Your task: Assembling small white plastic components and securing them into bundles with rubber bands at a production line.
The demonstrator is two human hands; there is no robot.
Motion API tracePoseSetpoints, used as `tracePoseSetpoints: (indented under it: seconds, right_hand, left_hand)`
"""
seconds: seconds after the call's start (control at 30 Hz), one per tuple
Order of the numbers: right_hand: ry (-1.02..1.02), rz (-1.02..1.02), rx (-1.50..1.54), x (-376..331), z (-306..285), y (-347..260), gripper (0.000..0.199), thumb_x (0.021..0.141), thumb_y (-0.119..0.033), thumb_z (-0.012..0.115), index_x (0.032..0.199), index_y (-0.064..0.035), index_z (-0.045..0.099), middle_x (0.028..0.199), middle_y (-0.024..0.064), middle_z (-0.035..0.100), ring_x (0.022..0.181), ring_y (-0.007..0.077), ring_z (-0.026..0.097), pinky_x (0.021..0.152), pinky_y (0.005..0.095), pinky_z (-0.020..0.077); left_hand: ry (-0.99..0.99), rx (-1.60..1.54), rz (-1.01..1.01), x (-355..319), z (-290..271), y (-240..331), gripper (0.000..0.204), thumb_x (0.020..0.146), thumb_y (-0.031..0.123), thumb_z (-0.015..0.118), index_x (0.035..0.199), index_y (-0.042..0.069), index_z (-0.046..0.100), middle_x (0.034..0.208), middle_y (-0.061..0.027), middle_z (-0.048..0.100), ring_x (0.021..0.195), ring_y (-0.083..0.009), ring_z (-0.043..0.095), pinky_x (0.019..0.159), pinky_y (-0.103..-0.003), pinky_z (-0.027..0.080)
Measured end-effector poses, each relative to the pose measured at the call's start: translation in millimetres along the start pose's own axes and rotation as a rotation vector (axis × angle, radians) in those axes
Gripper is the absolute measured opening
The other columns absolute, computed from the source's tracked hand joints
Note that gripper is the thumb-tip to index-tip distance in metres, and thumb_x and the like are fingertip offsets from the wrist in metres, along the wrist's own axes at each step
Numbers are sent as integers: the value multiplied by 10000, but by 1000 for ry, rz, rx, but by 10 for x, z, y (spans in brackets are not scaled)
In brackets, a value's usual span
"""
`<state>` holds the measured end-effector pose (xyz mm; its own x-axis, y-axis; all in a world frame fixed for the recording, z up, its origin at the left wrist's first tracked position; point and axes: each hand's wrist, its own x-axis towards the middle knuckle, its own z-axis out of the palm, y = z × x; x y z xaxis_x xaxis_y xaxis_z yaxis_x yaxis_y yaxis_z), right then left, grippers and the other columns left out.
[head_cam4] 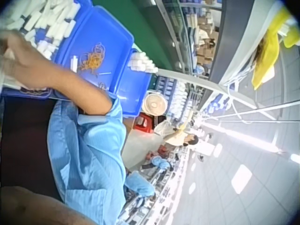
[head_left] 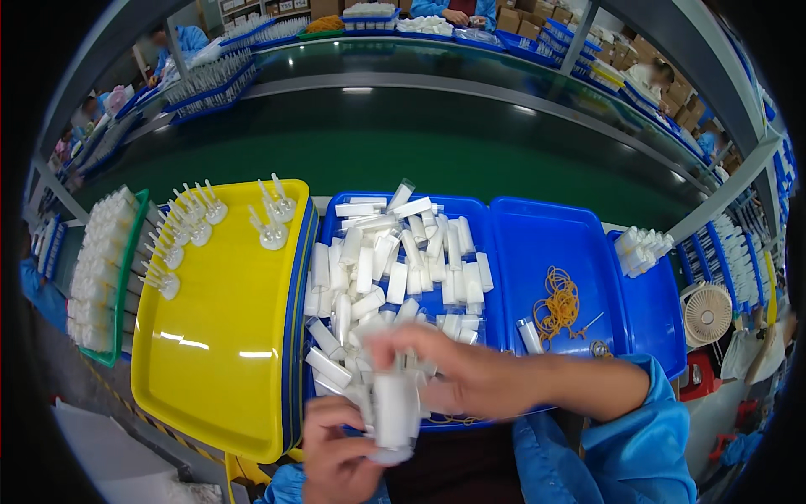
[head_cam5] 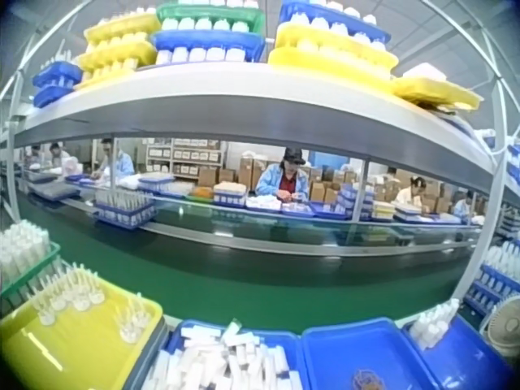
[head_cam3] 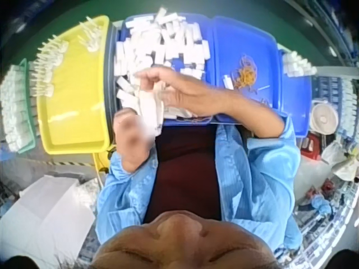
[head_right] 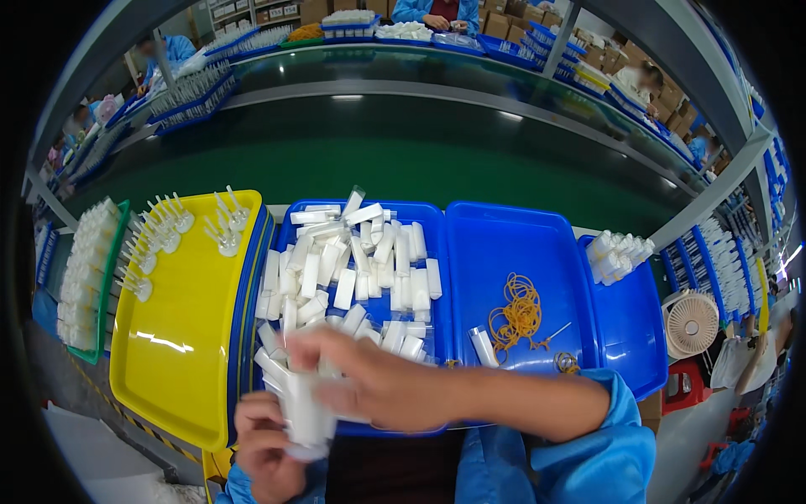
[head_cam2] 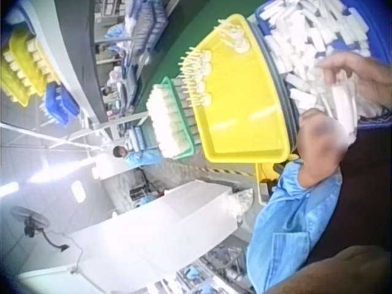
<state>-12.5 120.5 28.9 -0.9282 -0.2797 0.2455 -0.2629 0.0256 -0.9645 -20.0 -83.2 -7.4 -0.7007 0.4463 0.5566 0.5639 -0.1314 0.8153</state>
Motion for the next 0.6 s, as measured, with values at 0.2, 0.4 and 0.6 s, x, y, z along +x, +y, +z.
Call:
tracePoseSetpoints:
  seconds: [0.2,0.4,0.6]
  right_hand:
    - [-150,-64,-820,375,-183,479,328,785,-169,612,1083,-73,516,999,96,547,1030,257,464,826,388,304]
    - [-116,-161,-974,401,-255,555,302,741,-217,667,1004,-103,573,958,53,569,994,243,488,800,374,317]
    - [69,75,-362,185,-482,309,244,729,-160,699,963,-96,678,873,41,562,792,158,534,697,284,398]
  left_hand:
    - [205,4,43,117,12,-72,162,802,171,652,788,70,527,959,-167,582,1154,-385,402,963,-512,274]
    - [75,102,91,130,-58,-15,130,705,78,694,776,54,588,749,-97,597,986,-364,508,943,-523,309]
    - [-49,160,145,164,34,-124,171,655,41,704,795,135,678,764,-15,616,789,-250,522,815,-394,379]
